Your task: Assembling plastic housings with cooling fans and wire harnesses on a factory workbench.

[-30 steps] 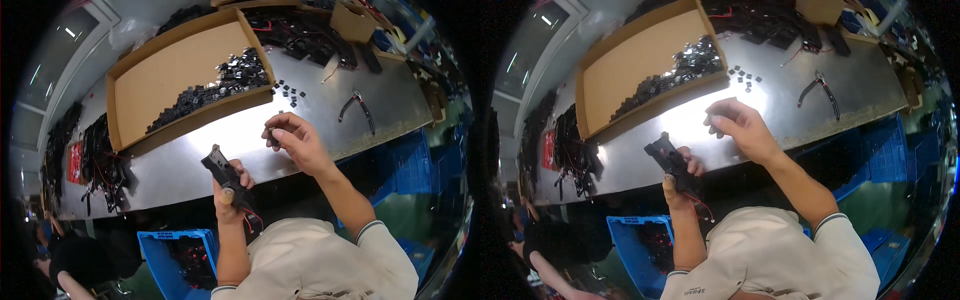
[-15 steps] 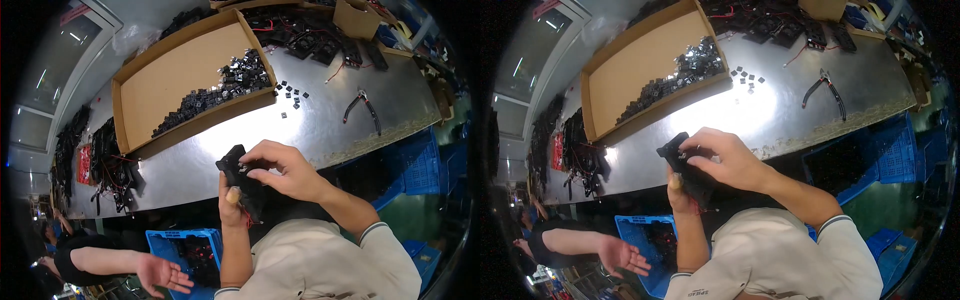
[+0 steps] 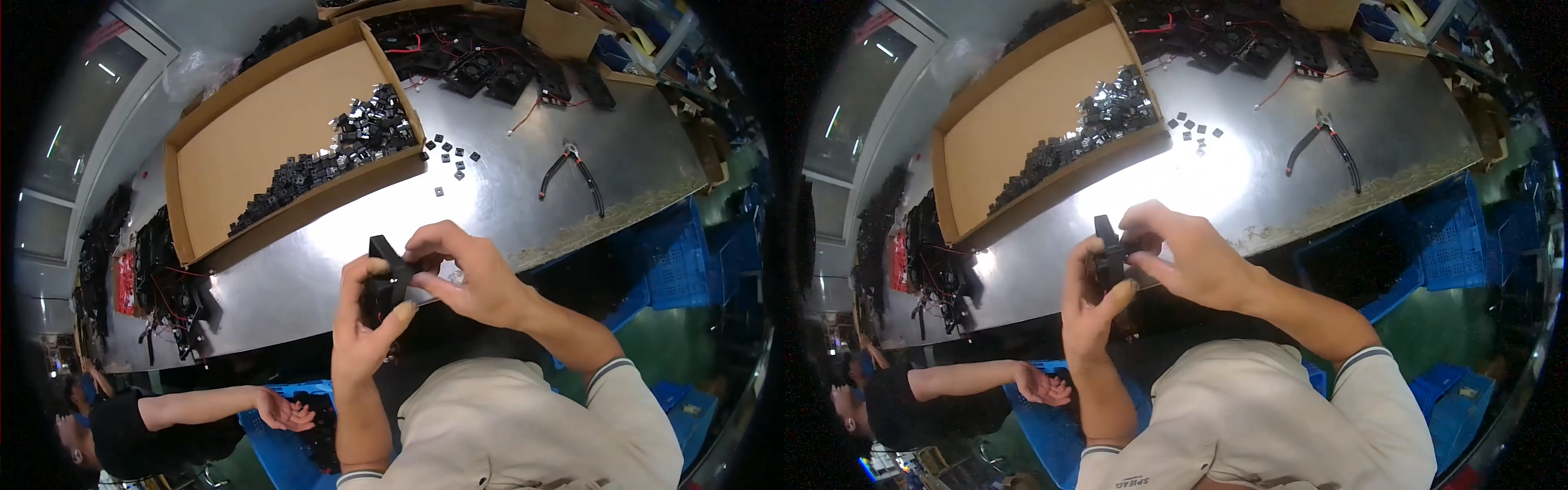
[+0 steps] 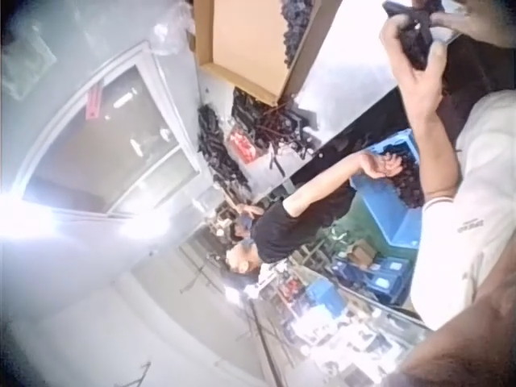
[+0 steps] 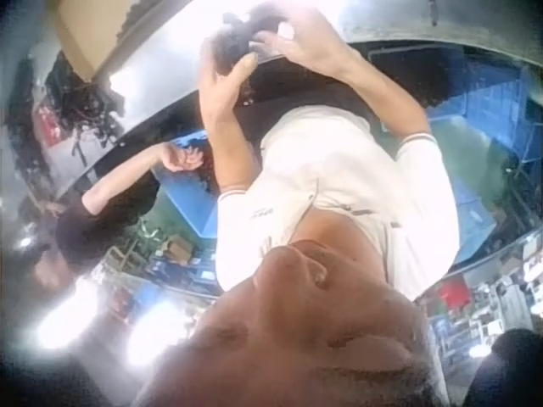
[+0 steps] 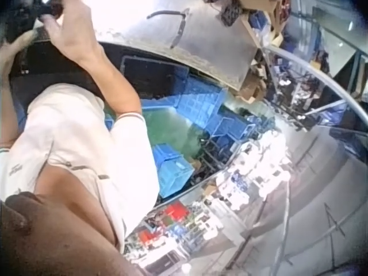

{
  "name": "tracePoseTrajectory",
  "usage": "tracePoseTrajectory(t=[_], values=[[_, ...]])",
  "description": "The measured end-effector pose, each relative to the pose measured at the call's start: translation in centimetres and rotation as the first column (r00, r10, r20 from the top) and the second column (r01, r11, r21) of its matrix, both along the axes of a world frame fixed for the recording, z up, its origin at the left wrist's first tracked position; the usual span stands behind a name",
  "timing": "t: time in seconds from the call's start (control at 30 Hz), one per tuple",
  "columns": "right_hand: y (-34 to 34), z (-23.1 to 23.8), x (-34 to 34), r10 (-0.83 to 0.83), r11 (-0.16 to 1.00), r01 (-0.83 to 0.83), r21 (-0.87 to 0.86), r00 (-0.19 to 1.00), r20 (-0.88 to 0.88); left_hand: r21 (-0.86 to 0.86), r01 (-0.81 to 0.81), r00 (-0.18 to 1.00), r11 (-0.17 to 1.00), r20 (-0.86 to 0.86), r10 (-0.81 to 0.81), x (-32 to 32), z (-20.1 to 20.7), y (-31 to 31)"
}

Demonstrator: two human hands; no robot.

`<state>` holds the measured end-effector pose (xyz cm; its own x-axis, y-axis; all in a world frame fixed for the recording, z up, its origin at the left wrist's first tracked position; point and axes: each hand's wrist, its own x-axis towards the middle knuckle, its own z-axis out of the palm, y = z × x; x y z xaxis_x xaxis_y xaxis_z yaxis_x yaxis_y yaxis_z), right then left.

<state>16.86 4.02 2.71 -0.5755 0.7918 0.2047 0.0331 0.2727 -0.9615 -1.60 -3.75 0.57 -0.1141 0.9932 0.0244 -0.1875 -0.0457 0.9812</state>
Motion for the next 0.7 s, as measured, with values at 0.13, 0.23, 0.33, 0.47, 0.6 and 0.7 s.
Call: tracePoseTrajectory(t=[0.13, 0.23, 0.33, 0.47, 0.6, 0.7], values=[[0.3, -3.7, 2.0, -0.021, 0.994, 0.026, -0.109, 0.999, 0.040, -0.011, 0.142, 0.742, 0.990, -0.660, -0.114, -0.2, 2.0, 2.4], [1.1, -5.7, 3.1, -0.107, 0.984, 0.126, -0.124, 0.983, 0.146, -0.189, 0.173, 0.332, 0.967, -0.913, -0.238, 0.4, 1.8, 3.5], [1.8, -3.6, 2.8, -0.051, 0.999, 0.047, 0.025, 0.983, 0.179, -0.166, 0.226, 0.233, 0.960, -0.948, -0.218, 0.2, 1.9, 3.6], [2.5, -2.7, 1.8, -0.022, 0.935, -0.110, 0.337, 0.931, 0.365, -0.228, 0.189, 0.388, 0.955, -0.876, -0.286, 0.4, 1.7, 4.0], [3.1, -2.4, 1.4, -0.039, 0.917, -0.154, 0.368, 0.883, 0.468, -0.136, 0.134, 0.409, 0.982, -0.895, -0.180, 0.1, 1.1, 3.8], [3.4, -1.9, 1.2, -0.059, 0.912, -0.163, 0.376, 0.856, 0.513, -0.043, 0.138, 0.328, 0.990, -0.941, -0.086, -0.7, 0.2, 3.5]])
